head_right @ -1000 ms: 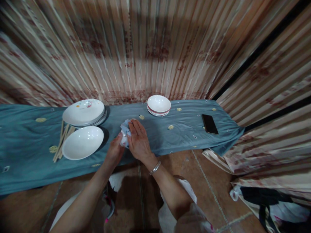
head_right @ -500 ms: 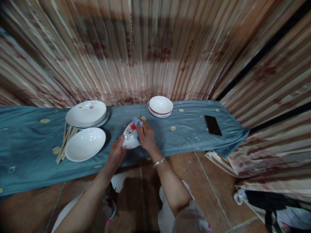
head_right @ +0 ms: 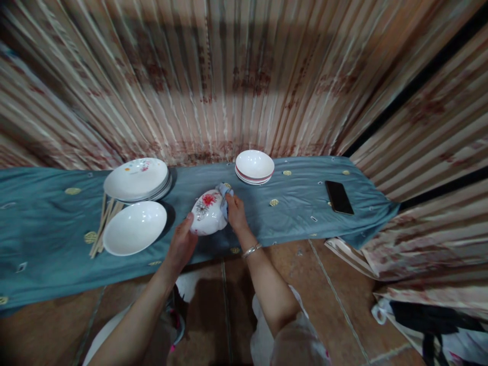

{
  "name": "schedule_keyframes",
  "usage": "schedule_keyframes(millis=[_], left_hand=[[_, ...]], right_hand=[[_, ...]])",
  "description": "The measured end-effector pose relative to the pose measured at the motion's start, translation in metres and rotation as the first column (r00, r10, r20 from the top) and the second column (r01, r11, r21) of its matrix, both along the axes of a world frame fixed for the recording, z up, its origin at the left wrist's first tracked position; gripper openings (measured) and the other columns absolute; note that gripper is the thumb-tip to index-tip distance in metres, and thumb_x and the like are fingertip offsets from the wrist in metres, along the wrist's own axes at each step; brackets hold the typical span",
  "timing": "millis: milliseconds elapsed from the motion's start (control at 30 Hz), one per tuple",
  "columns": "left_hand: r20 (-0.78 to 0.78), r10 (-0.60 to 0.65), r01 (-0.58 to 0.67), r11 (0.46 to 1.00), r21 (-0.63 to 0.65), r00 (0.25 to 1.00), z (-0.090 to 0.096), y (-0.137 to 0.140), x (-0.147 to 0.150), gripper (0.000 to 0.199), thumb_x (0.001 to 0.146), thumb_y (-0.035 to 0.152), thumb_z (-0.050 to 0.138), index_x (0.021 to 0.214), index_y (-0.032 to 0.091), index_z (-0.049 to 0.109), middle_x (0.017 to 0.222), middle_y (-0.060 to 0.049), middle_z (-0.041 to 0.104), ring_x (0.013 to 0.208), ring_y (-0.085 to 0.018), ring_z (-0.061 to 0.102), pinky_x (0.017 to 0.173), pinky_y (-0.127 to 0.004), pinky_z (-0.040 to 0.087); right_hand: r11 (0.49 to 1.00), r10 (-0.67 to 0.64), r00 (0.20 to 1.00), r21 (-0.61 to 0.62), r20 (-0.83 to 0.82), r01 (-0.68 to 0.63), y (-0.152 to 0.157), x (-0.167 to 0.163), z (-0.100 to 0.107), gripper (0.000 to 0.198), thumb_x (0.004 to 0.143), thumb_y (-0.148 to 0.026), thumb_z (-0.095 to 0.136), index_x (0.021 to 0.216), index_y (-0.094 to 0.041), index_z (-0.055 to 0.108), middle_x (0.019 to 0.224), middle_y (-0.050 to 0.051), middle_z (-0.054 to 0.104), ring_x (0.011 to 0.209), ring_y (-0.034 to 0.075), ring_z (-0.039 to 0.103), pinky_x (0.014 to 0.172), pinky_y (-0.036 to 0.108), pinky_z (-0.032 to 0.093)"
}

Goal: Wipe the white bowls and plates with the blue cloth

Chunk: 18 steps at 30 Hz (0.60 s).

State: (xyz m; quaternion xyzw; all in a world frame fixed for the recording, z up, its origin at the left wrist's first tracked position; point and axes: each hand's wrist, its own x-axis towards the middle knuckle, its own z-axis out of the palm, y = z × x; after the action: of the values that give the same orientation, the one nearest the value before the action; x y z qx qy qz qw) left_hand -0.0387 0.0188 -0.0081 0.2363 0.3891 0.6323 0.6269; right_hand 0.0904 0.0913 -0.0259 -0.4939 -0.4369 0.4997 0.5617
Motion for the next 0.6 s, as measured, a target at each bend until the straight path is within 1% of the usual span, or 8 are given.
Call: schedule_keyframes(millis=[100, 200, 300, 433, 500, 600], left_hand=[[0.069, -0.002, 0.001, 1.000, 0.015, 0.998, 0.007, 0.001, 0.000, 0.044, 0.079, 0.047, 0.072, 0.103, 0.011, 0.074, 0.113, -0.015, 0.074, 0.128, -0.030, 0.056, 0.109, -0.043, 0.044], [0.134, 0.022, -0.016, 0.999, -0.043, 0.991, 0.010, 0.003, -0.001, 0.043, 0.085, 0.045, 0.065, 0.112, 0.012, 0.071, 0.117, -0.015, 0.072, 0.130, -0.029, 0.054, 0.109, -0.045, 0.044], [0.191, -0.005, 0.022, 0.996, -0.087, 0.982, 0.010, 0.003, -0.002, 0.044, 0.090, 0.044, 0.058, 0.121, 0.015, 0.066, 0.125, -0.015, 0.069, 0.132, -0.030, 0.053, 0.109, -0.049, 0.045], [0.223, -0.019, 0.048, 0.991, -0.126, 0.975, 0.009, 0.003, -0.002, 0.045, 0.093, 0.045, 0.052, 0.128, 0.018, 0.062, 0.130, -0.013, 0.066, 0.131, -0.030, 0.054, 0.108, -0.054, 0.044], [0.232, -0.020, 0.054, 0.989, -0.139, 0.973, 0.009, 0.004, -0.002, 0.045, 0.094, 0.045, 0.049, 0.128, 0.019, 0.062, 0.131, -0.013, 0.065, 0.131, -0.030, 0.054, 0.108, -0.054, 0.044], [0.250, -0.010, 0.048, 0.988, -0.149, 0.968, 0.010, 0.005, -0.001, 0.043, 0.097, 0.044, 0.042, 0.124, 0.020, 0.064, 0.136, -0.010, 0.063, 0.133, -0.029, 0.052, 0.110, -0.050, 0.044]], right_hand=[[0.999, -0.019, 0.998, -0.028, -0.056, 0.017, 0.001, -0.006, -0.006, 0.038, 0.073, -0.057, 0.054, 0.073, -0.020, 0.061, 0.066, -0.001, 0.058, 0.071, 0.017, 0.054, 0.065, 0.028, 0.043], [0.999, -0.032, 0.998, -0.045, -0.060, 0.029, 0.000, -0.010, -0.011, 0.039, 0.073, -0.058, 0.053, 0.074, -0.019, 0.061, 0.065, -0.002, 0.057, 0.069, 0.016, 0.052, 0.065, 0.027, 0.042], [0.997, -0.063, 0.998, -0.041, -0.003, 0.063, -0.004, -0.011, -0.014, 0.040, 0.074, -0.060, 0.051, 0.070, -0.020, 0.056, 0.063, -0.004, 0.052, 0.066, 0.014, 0.049, 0.064, 0.026, 0.040], [0.989, -0.145, 0.986, -0.016, 0.088, 0.147, -0.011, -0.011, -0.019, 0.043, 0.081, -0.061, 0.047, 0.066, -0.021, 0.052, 0.062, -0.004, 0.050, 0.065, 0.013, 0.048, 0.062, 0.026, 0.038], [0.986, -0.166, 0.977, -0.005, 0.131, 0.168, -0.015, -0.012, -0.021, 0.044, 0.085, -0.062, 0.044, 0.068, -0.021, 0.053, 0.062, -0.004, 0.051, 0.065, 0.013, 0.048, 0.062, 0.026, 0.039], [0.985, -0.171, 0.970, 0.040, 0.172, 0.167, -0.020, -0.013, -0.025, 0.045, 0.089, -0.061, 0.040, 0.074, -0.021, 0.056, 0.067, -0.002, 0.057, 0.068, 0.014, 0.051, 0.066, 0.027, 0.042]])
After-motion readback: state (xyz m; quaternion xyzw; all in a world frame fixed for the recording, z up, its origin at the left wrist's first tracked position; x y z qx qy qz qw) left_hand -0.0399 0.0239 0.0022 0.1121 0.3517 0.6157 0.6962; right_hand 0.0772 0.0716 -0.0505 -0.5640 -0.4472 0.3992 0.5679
